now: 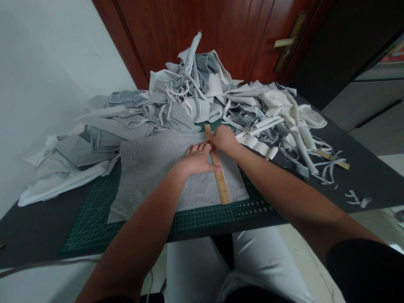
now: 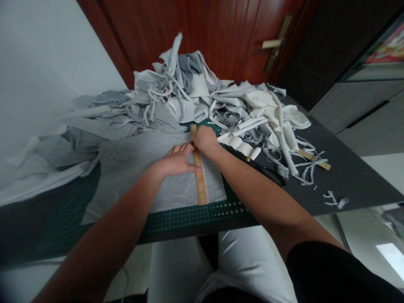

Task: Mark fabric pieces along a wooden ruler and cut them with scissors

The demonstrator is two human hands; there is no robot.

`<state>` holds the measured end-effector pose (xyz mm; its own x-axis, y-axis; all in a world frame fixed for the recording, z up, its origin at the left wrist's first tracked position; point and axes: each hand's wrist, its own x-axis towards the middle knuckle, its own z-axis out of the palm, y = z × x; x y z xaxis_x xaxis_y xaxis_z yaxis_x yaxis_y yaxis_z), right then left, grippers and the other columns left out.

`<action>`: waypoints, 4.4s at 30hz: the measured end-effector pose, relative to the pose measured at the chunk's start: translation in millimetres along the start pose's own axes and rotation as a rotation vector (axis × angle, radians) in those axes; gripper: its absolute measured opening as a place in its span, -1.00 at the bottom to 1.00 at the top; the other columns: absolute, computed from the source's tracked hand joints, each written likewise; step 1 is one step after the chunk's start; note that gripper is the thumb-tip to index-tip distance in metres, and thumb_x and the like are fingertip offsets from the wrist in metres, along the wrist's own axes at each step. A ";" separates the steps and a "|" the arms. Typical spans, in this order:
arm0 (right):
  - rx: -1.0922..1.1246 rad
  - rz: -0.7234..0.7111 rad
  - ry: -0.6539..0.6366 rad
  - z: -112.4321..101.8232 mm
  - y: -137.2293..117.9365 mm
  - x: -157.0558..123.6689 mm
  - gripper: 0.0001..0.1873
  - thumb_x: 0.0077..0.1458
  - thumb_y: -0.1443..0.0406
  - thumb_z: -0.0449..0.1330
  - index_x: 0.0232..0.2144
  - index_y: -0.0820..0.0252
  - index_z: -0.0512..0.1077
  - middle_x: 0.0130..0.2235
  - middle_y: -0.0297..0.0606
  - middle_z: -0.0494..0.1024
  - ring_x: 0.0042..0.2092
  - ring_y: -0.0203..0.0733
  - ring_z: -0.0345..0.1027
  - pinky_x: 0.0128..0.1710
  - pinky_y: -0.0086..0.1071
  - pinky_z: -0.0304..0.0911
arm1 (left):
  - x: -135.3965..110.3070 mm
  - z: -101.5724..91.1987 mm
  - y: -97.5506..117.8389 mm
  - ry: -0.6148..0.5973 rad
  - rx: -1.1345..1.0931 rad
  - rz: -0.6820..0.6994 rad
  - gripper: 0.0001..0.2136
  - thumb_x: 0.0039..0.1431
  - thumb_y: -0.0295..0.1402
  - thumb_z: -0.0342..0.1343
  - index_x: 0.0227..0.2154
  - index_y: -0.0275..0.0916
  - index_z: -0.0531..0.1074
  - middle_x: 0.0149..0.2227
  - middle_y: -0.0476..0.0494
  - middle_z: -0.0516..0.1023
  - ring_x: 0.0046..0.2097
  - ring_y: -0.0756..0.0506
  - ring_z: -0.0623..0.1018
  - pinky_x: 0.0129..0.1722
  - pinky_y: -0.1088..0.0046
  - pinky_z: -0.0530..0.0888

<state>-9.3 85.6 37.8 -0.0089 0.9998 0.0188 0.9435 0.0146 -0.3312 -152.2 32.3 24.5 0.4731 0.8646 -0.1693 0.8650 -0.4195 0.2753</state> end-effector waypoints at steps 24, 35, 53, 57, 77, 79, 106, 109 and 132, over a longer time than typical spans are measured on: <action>0.014 -0.207 -0.166 -14.2 31.0 -132.2 -0.75 0.28 0.26 0.20 -0.21 0.28 0.65 -0.23 -0.03 0.71 -0.21 -0.03 0.58 -0.29 -0.32 0.26 | 6.0 6.3 -4.0 0.019 -0.044 -0.007 -0.13 0.02 0.09 0.24 0.34 -0.16 0.15 0.47 -0.27 0.15 0.43 -0.43 0.18 0.39 0.07 0.17; 0.103 -0.112 -0.132 -7.8 33.6 -123.2 -0.79 0.20 0.21 0.26 -0.32 0.23 0.63 -0.30 -0.09 0.69 -0.27 -0.09 0.53 -0.35 -0.34 0.19 | 5.1 3.3 -1.4 -0.010 -0.025 -0.025 -0.11 0.00 0.06 0.25 0.35 -0.21 0.14 0.49 -0.28 0.08 0.42 -0.44 0.17 0.39 0.09 0.18; 0.432 -0.082 -0.255 -14.7 51.3 -224.2 -0.74 0.03 0.47 0.24 -0.23 0.18 0.63 -0.36 -0.30 0.66 -0.37 -0.22 0.49 -0.32 -0.38 0.27 | 5.8 6.2 -4.6 0.014 -0.061 0.016 -0.08 0.01 0.18 0.23 0.37 -0.13 0.12 0.47 -0.28 0.13 0.43 -0.47 0.16 0.40 0.01 0.13; 0.707 -0.037 -0.261 -29.7 65.5 -200.5 -0.73 0.06 0.35 0.28 -0.16 0.15 0.66 -0.39 -0.35 0.64 -0.40 -0.25 0.45 -0.39 -0.41 0.26 | 5.8 5.5 -5.8 0.028 -0.054 0.030 -0.09 0.02 0.16 0.24 0.36 -0.16 0.14 0.48 -0.32 0.10 0.43 -0.48 0.16 0.38 -0.01 0.17; 0.233 -0.159 0.063 3.9 24.0 85.5 -0.75 0.12 0.37 0.29 -0.16 0.23 0.69 -0.16 -0.17 0.73 -0.08 -0.15 0.57 -0.07 -0.41 0.33 | 0.1 2.8 -19.4 0.116 -0.010 0.103 -0.39 0.12 0.16 0.22 0.21 0.14 0.40 0.40 -0.16 0.22 0.36 -0.42 0.26 0.29 -0.11 0.21; 0.204 -0.181 0.069 8.9 26.1 87.6 -0.73 0.14 0.36 0.27 -0.12 0.22 0.69 -0.10 -0.16 0.72 -0.04 -0.14 0.56 -0.03 -0.40 0.32 | 2.2 3.7 -20.2 0.171 -0.011 0.100 -0.53 0.19 0.07 0.20 0.12 0.07 0.45 0.32 -0.18 0.28 0.32 -0.39 0.31 0.26 -0.09 0.24; -0.105 -0.415 0.110 -36.6 56.8 26.3 -0.65 0.24 0.34 0.14 0.02 0.31 0.55 0.05 0.03 0.58 0.07 0.09 0.44 0.08 -0.17 0.30 | 22.0 5.4 -41.9 0.386 -0.080 -0.031 -0.78 0.15 -0.28 0.12 -0.15 -0.16 0.51 0.04 -0.19 0.38 0.11 -0.25 0.48 0.17 0.18 0.45; -0.132 -0.444 0.028 -72.3 89.0 -46.7 -0.70 0.27 0.27 0.17 -0.03 0.24 0.58 -0.04 -0.04 0.61 0.03 0.06 0.47 0.08 -0.16 0.32 | 22.3 6.4 -41.9 0.389 -0.082 -0.018 -0.77 0.16 -0.28 0.10 -0.14 -0.15 0.50 0.04 -0.18 0.39 0.12 -0.25 0.48 0.18 0.16 0.43; -0.338 -0.204 -0.056 -65.7 221.0 -190.2 -0.57 0.30 0.09 0.11 -0.03 0.28 0.58 -0.15 0.01 0.65 -0.09 0.19 0.50 -0.10 -0.04 0.35 | 17.6 18.3 -9.1 0.215 0.142 0.011 -0.50 0.40 -0.03 -0.07 0.32 -0.02 0.32 0.44 -0.20 0.23 0.43 -0.43 0.17 0.31 -0.19 0.17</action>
<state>222.7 -102.3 23.0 -0.2162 0.9764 -0.0021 0.9763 0.2162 0.0033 -148.7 46.3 1.7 0.4496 0.8922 0.0421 0.8818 -0.4509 0.1380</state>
